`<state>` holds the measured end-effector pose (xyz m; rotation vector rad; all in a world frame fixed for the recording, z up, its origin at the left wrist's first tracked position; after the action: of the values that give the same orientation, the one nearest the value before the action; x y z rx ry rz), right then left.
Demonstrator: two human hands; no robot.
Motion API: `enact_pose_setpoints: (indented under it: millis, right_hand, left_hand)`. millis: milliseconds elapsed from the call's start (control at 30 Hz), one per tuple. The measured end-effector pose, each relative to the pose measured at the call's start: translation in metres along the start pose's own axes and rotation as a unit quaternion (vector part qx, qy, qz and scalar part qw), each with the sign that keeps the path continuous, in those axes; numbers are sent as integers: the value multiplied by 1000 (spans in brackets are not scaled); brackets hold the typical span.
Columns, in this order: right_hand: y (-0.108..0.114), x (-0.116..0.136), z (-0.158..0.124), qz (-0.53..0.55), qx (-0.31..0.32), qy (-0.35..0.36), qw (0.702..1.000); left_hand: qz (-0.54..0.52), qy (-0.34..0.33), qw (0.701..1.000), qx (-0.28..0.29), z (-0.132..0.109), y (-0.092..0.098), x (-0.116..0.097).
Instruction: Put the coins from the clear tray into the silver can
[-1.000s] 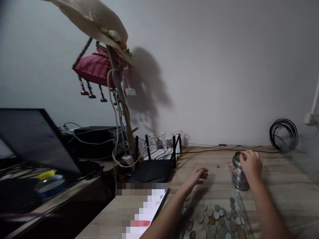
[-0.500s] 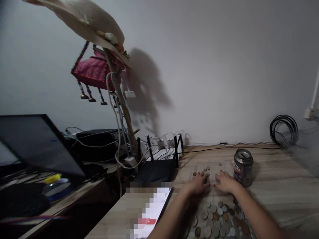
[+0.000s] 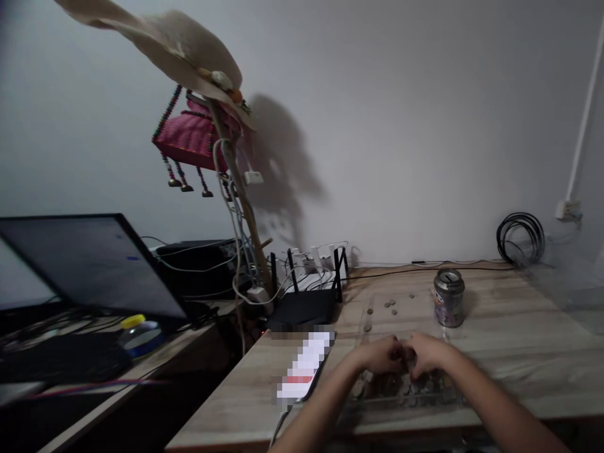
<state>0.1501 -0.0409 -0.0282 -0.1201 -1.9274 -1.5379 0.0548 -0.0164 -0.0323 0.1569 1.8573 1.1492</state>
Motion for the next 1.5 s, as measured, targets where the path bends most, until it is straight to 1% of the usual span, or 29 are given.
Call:
enact_pose_setpoints:
  millis: [67,133,167,233,333,367,433,533,667,767,900,1033,1133,1233,1300,1367,1433,1500]
  right_hand:
    - [-3,1,-12,-11,8,-39,999]
    - [-7,3,-20,-11,40,-74,996]
    - [-9,4,-23,-12,54,-83,995]
    - [-11,8,-26,-18,52,-77,996]
    - [-8,11,-29,-16,11,-49,999]
    - [-7,10,-30,-11,7,-46,999]
    - [-9,5,-33,6,32,-61,998]
    - [-13,-1,-37,30,82,-92,992]
    - [-12,-3,-36,43,94,-117,988]
    - [-13,-5,-35,58,111,-144,982]
    - [-14,-10,-35,79,133,-169,973]
    - [-14,-13,-37,92,144,-175,970]
    - [-13,-13,-38,99,143,-171,970]
    - [-14,-12,-38,109,145,-168,969]
    - [-15,-13,-38,119,148,-166,968]
    - [-16,-14,-37,131,141,-162,968]
    - [-12,-16,-38,146,121,-156,969]
    - [-4,-17,-37,162,89,-149,971]
  left_hand:
    - [88,-6,995,-44,-11,-11,-11]
    - [120,34,986,-108,-19,-21,-17]
    - [124,56,981,-135,-22,-25,-19]
    - [121,95,970,-186,-26,-31,-20]
    - [48,112,969,-214,-29,-36,-17]
    - [25,115,970,-213,-29,-36,-16]
    - [10,126,970,-206,-31,-36,-14]
    - [57,136,971,-187,-34,-34,-17]
    - [125,116,973,-152,-35,-34,-27]
    - [144,110,977,-115,-32,-38,-27]
    - [142,114,981,-68,-26,-41,-27]
    - [132,121,984,-13,-18,-42,-29]
    - [100,121,988,15,-12,-40,-33]
    - [46,131,989,41,-7,-39,-33]
    - [-3,147,988,41,-5,-38,-31]
    - [-70,164,984,20,-5,-38,-25]
    - [-159,175,971,-27,-7,-37,-17]
    - [-272,167,942,-101,-9,-33,-8]
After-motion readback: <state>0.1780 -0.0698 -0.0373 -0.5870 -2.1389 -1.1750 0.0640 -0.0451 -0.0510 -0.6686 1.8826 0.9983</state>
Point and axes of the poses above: each hand's wrist, its own z-axis towards the middle knuckle, its own y-axis out of the back of the hand, x = y × z, the point moved 6 cm from there along z, towards the middle knuckle, and after that the axes turned 12 degrees about z, right-handed, at the moved point
